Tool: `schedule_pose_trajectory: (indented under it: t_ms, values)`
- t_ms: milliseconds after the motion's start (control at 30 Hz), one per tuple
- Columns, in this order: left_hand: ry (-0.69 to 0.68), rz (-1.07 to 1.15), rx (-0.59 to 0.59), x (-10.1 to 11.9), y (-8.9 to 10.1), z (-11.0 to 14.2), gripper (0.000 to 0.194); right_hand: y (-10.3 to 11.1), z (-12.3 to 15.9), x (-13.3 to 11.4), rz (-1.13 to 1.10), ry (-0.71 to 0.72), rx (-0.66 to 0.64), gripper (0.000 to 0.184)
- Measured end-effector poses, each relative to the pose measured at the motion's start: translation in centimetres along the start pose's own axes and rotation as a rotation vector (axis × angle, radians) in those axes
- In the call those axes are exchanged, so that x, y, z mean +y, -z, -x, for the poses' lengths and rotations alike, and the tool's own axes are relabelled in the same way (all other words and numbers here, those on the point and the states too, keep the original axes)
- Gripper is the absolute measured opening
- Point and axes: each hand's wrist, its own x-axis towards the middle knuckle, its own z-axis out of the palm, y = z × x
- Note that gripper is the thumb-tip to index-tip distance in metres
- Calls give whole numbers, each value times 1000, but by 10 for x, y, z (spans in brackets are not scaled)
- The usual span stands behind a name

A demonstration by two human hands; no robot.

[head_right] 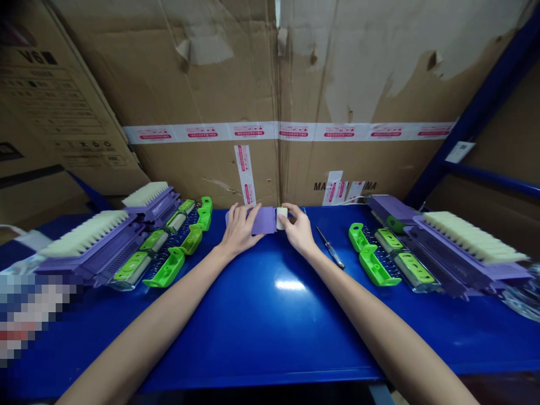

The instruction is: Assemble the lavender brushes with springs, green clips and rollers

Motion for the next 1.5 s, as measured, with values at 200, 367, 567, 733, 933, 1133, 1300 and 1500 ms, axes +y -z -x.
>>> schedule_pose_trajectory:
  t_ms: [200,367,567,733,933,1133,1300,1500]
  values:
    - [22,39,3,-1,0,0,68,-1,2,-1,-32,-18,35,45]
    - [6,48,27,0,0,0,66,-4,4,1,-47,-14,92,46]
    - [-6,47,33,1,1,0,65,-3,3,5,-10,-6,28,46]
    - [4,53,-5,1,1,-1,66,-4,4,7,-43,-34,34,51]
    - [3,54,1,1,0,0,65,-5,4,8,-35,-21,52,44]
    - [-8,48,17,2,1,0,64,1,4,2,90,37,14,41]
    - [-10,44,11,3,2,0,64,1,3,0,158,89,-18,36]
    - [-20,30,118,1,-1,2,61,-1,6,-8,111,135,-32,37]
